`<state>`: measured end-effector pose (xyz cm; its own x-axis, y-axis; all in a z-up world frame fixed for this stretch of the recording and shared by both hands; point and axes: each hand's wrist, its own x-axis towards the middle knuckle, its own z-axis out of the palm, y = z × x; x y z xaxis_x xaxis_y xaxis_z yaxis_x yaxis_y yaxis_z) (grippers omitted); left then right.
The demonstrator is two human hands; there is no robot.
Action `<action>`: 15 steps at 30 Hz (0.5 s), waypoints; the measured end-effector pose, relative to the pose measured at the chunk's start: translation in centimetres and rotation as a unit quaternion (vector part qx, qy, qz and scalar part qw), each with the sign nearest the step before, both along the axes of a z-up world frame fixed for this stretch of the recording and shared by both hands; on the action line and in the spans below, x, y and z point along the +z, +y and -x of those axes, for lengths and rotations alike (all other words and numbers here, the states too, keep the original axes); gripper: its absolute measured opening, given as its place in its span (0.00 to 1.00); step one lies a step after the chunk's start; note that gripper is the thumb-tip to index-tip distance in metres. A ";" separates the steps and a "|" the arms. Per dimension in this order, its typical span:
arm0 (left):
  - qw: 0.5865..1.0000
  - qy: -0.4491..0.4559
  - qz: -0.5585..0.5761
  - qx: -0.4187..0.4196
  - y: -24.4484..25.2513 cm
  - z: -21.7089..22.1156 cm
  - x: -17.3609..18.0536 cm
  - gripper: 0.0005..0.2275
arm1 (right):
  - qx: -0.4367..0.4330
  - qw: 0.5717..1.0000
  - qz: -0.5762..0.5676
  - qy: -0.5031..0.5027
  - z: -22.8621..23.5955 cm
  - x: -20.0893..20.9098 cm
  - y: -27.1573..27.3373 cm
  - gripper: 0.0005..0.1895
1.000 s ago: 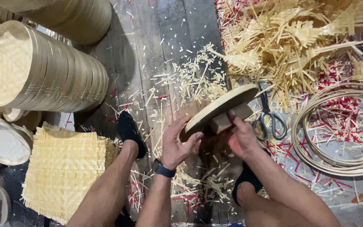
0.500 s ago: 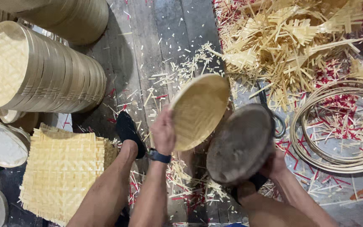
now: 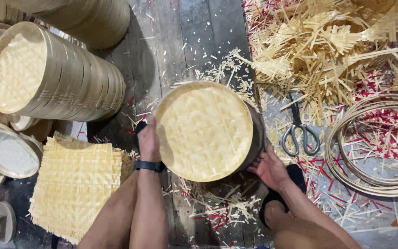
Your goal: The person trims the edges of a woven bamboo square using shears, fits it into a circular bamboo frame, and uses a wooden press to secure the weave and form a tray.
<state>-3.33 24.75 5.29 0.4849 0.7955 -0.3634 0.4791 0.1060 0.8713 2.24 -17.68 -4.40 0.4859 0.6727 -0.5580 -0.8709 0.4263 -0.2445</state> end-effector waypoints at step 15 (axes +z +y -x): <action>0.914 0.130 -0.351 -0.158 -7.2 -5.4 -6.2 0.19 | 0.083 0.533 0.592 -0.598 2.5 2.2 -4.1 0.04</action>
